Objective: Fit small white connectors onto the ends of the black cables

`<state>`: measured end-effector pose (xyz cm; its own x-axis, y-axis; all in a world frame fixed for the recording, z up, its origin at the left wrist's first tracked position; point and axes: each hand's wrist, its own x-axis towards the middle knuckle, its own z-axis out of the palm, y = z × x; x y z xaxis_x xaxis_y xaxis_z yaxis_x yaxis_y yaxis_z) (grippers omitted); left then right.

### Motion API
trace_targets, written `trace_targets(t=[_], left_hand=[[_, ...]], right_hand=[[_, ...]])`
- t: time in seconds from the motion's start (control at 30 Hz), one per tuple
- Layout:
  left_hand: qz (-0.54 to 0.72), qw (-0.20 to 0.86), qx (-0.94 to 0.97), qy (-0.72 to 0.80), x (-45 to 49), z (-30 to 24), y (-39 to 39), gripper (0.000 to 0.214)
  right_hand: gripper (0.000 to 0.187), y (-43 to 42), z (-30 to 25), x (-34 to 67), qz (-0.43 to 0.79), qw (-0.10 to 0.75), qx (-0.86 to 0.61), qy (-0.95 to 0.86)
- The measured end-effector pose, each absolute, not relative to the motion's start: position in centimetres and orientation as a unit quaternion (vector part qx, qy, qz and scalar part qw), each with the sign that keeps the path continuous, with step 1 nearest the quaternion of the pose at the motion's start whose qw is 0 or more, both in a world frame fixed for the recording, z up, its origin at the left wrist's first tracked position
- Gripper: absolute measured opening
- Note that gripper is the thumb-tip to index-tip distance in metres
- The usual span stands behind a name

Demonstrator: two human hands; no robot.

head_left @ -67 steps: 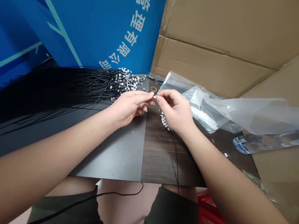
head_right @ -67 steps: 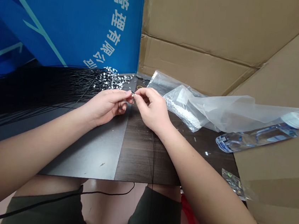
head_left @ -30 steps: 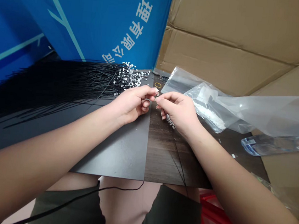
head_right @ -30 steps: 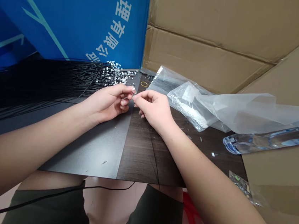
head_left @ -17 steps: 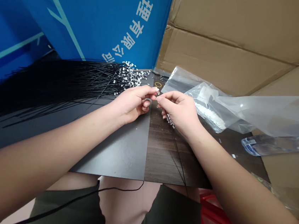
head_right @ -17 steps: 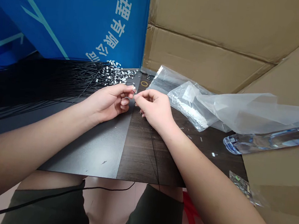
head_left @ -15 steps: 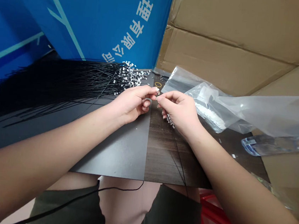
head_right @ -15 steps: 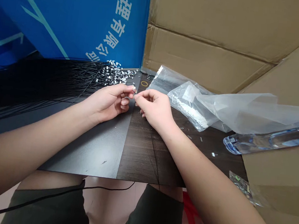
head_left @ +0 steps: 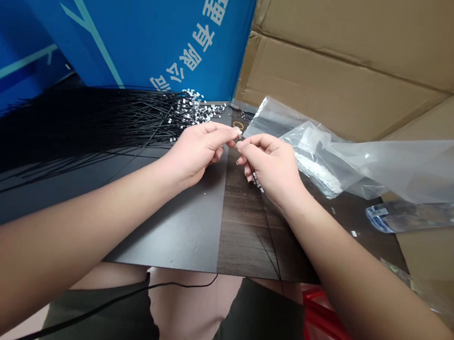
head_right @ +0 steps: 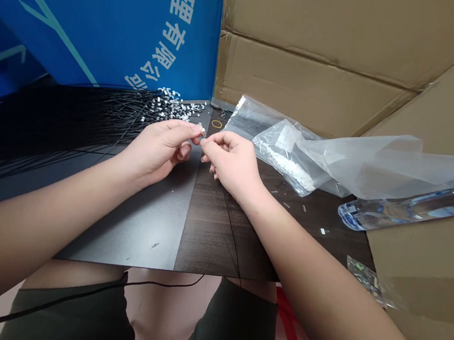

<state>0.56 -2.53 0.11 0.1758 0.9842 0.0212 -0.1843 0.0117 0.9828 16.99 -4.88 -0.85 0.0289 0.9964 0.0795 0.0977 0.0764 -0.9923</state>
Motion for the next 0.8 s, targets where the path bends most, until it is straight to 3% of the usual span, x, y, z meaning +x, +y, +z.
trace_targets(t=[0.5,0.8], left_hand=[[0.51,0.537,0.534,0.408,0.55,-0.11,-2.37,0.019],[0.489,0.562,0.528,0.408,0.41,0.44,-2.24,0.015]], right_hand=[[0.011,-5.51,-0.49,16.5,0.445,0.515,-0.501,-0.535],[0.011,-5.54,0.05,16.74,0.441,0.516,-0.501,-0.537]])
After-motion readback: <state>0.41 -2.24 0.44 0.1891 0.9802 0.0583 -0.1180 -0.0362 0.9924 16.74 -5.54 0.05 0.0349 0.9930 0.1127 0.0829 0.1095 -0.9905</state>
